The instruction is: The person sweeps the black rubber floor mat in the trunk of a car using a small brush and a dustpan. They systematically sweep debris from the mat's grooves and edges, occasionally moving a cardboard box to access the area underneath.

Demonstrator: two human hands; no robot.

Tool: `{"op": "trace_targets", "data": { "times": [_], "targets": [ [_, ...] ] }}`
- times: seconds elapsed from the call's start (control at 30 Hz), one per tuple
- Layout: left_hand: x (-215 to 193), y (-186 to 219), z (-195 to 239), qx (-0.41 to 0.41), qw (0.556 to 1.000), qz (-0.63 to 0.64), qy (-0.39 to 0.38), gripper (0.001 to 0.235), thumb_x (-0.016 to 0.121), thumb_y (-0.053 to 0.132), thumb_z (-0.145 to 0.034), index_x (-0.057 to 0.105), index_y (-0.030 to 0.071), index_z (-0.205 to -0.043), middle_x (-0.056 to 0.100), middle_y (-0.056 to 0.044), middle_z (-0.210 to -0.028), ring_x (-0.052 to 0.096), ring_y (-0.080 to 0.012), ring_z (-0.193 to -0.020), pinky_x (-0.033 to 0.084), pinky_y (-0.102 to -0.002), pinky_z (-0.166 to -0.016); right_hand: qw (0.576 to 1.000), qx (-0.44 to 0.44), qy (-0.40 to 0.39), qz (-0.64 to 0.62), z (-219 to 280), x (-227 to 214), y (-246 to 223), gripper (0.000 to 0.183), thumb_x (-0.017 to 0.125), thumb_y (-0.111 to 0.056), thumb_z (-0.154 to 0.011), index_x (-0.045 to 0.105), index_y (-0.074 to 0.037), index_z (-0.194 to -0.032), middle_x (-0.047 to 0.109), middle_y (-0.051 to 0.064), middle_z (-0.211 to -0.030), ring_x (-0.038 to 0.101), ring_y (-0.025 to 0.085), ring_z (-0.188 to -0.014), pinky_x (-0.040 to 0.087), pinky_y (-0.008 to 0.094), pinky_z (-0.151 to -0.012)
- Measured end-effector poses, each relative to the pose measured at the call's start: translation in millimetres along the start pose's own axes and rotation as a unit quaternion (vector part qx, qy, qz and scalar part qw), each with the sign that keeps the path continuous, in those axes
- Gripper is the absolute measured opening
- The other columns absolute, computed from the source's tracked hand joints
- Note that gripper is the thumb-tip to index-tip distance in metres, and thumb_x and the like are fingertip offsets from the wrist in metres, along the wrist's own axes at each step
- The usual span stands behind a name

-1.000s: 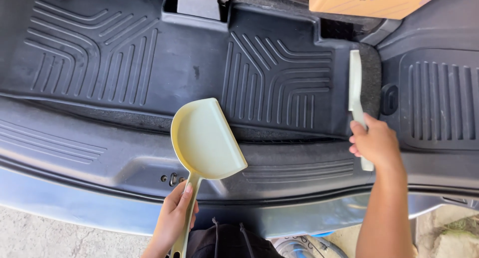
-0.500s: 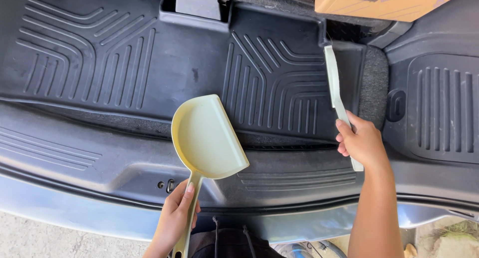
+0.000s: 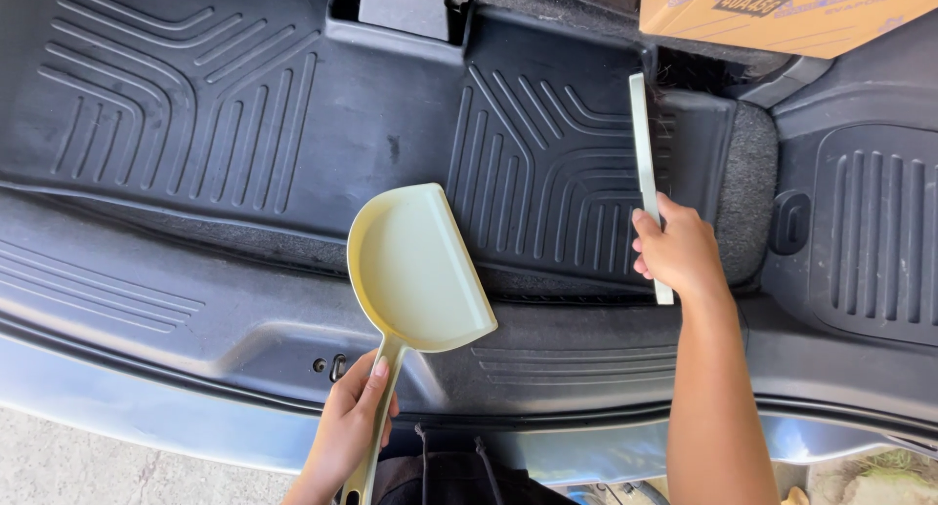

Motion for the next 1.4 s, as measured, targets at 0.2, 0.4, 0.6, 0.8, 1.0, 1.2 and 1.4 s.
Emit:
{"op": "trace_targets", "data": {
  "times": [0.2, 0.4, 0.6, 0.8, 1.0, 1.2, 1.4],
  "targets": [
    [-1, 3, -1, 0.014, 1.000, -0.006, -0.006, 0.039, 0.045, 0.035, -0.104, 0.072, 0.010, -0.118, 0.059, -0.010, -0.064, 0.052, -0.0213, -0.038, 0.041, -0.030, -0.041, 1.000, -0.005, -0.006, 0.014, -8, 2, -12, 0.061, 0.048, -0.030, -0.105, 0.035, -0.012, -0.162, 0.072, 0.012, -0.095, 0.067, 0.025, -0.064, 0.059, 0.037, -0.071],
    [2, 7, 1, 0.007, 1.000, 0.000, -0.003, 0.041, 0.045, 0.036, -0.103, 0.072, 0.012, -0.124, 0.059, -0.010, -0.063, 0.051, -0.0210, -0.038, 0.041, -0.030, -0.041, 0.999, -0.023, -0.016, 0.033, -10, 3, -26, 0.051, 0.046, -0.029, -0.105, 0.048, -0.013, -0.154, 0.073, 0.012, -0.097, 0.069, 0.025, -0.063, 0.060, 0.036, -0.067],
    [4, 8, 1, 0.000, 1.000, -0.013, 0.002, 0.044, 0.045, 0.037, -0.102, 0.071, 0.015, -0.129, 0.059, -0.010, -0.063, 0.052, -0.0210, -0.038, 0.042, -0.031, -0.042, 0.997, -0.067, -0.021, 0.040, -15, 11, -35, 0.048, 0.046, -0.029, -0.107, 0.050, -0.013, -0.151, 0.070, 0.010, -0.096, 0.071, 0.025, -0.063, 0.060, 0.035, -0.066],
    [3, 8, 1, -0.001, 1.000, -0.016, 0.003, 0.044, 0.045, 0.037, -0.102, 0.072, 0.014, -0.128, 0.060, -0.010, -0.063, 0.051, -0.0203, -0.038, 0.042, -0.031, -0.043, 0.985, -0.126, -0.030, 0.111, -29, 30, -51, 0.049, 0.039, -0.031, -0.107, 0.047, -0.009, -0.150, 0.065, 0.014, -0.127, 0.075, 0.028, -0.061, 0.056, 0.043, -0.082],
    [4, 5, -3, 0.006, 1.000, -0.016, 0.001, 0.043, 0.045, 0.037, -0.103, 0.071, 0.014, -0.129, 0.060, -0.009, -0.063, 0.051, -0.0198, -0.038, 0.042, -0.030, -0.042, 0.973, -0.146, -0.054, 0.171, -19, 43, -67, 0.053, 0.041, -0.031, -0.107, 0.041, -0.010, -0.156, 0.073, 0.021, -0.113, 0.076, 0.031, -0.061, 0.061, 0.048, -0.077],
    [6, 8, -4, 0.019, 1.000, -0.016, -0.004, 0.043, 0.044, 0.036, -0.103, 0.072, 0.013, -0.127, 0.058, -0.009, -0.062, 0.051, -0.0200, -0.037, 0.041, -0.031, -0.040, 0.969, -0.133, -0.145, 0.149, 45, 38, -70, 0.054, 0.039, -0.032, -0.105, 0.040, -0.020, -0.158, 0.070, 0.009, -0.077, 0.072, 0.025, -0.057, 0.058, 0.042, -0.069],
    [5, 7, -5, 0.023, 1.000, -0.012, -0.010, 0.043, 0.043, 0.035, -0.104, 0.071, 0.011, -0.126, 0.058, -0.010, -0.063, 0.051, -0.0210, -0.038, 0.041, -0.032, -0.039, 0.925, -0.175, -0.277, 0.191, 117, 48, -39, 0.062, 0.048, -0.038, -0.101, 0.038, -0.028, -0.161, 0.070, 0.003, -0.061, 0.066, 0.017, -0.045, 0.053, 0.036, -0.057]
  ]
}}
Point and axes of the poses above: each hand's wrist, its own z-axis away from the middle knuckle, its own x-axis out of the palm, y = z × x, the point moved 2 cm from there along -z, towards the middle knuckle
